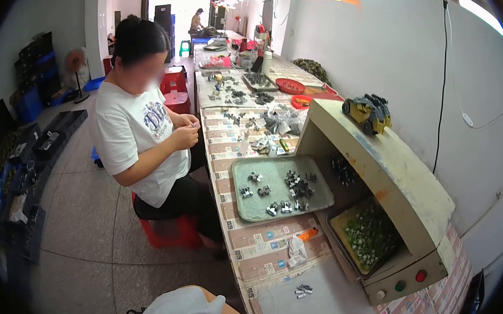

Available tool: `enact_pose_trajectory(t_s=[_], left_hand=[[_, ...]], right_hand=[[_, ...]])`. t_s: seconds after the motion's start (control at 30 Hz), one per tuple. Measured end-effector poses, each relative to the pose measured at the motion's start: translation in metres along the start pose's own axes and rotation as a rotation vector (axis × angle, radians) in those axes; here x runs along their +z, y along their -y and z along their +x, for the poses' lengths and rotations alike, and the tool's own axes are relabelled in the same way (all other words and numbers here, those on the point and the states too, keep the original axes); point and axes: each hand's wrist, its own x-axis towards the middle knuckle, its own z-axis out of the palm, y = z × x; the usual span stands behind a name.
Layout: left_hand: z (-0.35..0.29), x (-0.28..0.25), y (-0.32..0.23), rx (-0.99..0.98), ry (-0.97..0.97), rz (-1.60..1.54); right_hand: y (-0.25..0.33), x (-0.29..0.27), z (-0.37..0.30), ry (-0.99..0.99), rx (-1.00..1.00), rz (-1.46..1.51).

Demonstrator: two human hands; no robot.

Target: Assembling small metal components by hand and applying glue.

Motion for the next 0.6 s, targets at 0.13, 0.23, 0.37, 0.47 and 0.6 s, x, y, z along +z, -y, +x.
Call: enact_pose_trajectory(t_s=[0.13, 0.23, 0.37, 0.47, 0.6], left_hand=[[0.002, -0.004, 0.002, -0.031, 0.077, -0.103], [0.001, -0.002, 0.015, -0.003, 0.159, -0.065], [0.012, -0.024, 0.002, -0.007, 0.014, 0.074], [0.029, -0.024, 0.005, 0.026, -0.023, 0.073], [0.02, -0.009, 0.013, -0.05, -0.01, -0.013]], right_hand=[[-0.008, -0.001, -0.009, -0.079, -0.016, -0.103], [-0.008, 0.007, 0.003, -0.145, 0.132, -0.145], [-0.011, 0.011, 0.024, -0.089, 0.019, 0.083], [-0.004, 0.01, 0.034, -0.115, 0.024, 0.207], [-0.005, 0.002, 0.029, -0.143, 0.051, 0.234]])
